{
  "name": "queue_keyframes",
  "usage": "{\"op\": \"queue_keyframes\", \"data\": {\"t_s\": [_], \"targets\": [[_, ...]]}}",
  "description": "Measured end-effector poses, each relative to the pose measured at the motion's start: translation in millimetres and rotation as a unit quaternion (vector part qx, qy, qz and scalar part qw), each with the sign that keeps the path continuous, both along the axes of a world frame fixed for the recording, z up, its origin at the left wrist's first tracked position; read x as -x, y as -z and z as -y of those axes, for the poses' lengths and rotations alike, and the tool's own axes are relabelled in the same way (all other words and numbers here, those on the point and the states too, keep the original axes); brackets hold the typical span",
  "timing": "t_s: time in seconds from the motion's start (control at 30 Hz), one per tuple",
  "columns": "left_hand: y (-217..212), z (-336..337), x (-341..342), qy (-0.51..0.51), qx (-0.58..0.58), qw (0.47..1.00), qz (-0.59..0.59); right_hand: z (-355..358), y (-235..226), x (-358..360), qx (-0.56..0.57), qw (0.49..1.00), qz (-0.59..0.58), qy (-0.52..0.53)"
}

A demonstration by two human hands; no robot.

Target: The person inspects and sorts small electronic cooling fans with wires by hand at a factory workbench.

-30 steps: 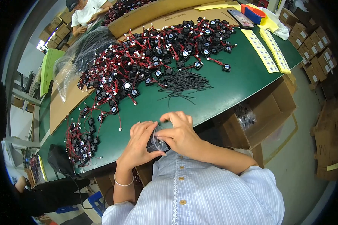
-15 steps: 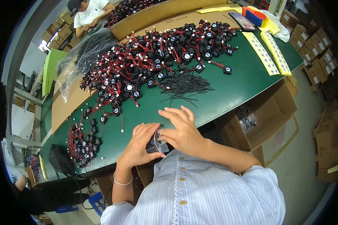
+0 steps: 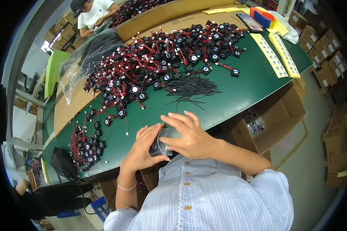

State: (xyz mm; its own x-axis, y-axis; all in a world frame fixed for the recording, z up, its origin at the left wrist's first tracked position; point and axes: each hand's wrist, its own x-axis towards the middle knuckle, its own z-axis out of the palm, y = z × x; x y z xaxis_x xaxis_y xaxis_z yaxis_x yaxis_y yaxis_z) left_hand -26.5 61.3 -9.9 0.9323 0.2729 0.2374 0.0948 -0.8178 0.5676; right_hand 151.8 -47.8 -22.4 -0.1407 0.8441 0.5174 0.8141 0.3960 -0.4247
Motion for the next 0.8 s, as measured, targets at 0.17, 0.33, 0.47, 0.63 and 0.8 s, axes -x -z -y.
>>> {"op": "queue_keyframes", "data": {"t_s": [0.17,0.33,0.47,0.63,0.8], "targets": [[0,-1,0,0.010,0.005,1.000,-0.020,4,-4,-13,0.038,0.993,0.082,-0.079],[-2,-1,1,0.026,0.011,0.999,-0.031,-11,-6,-11,0.067,0.980,0.134,-0.129],[2,-2,-2,0.029,-0.014,0.998,-0.051,-26,2,-5,0.045,0.977,0.143,-0.153],[-5,1,12,-0.035,0.011,0.999,-0.006,-23,0,-6,0.082,0.977,0.148,-0.130],[4,-2,25,-0.060,0.058,0.996,0.018,-23,-4,-3,0.078,0.979,0.131,-0.138]]}}
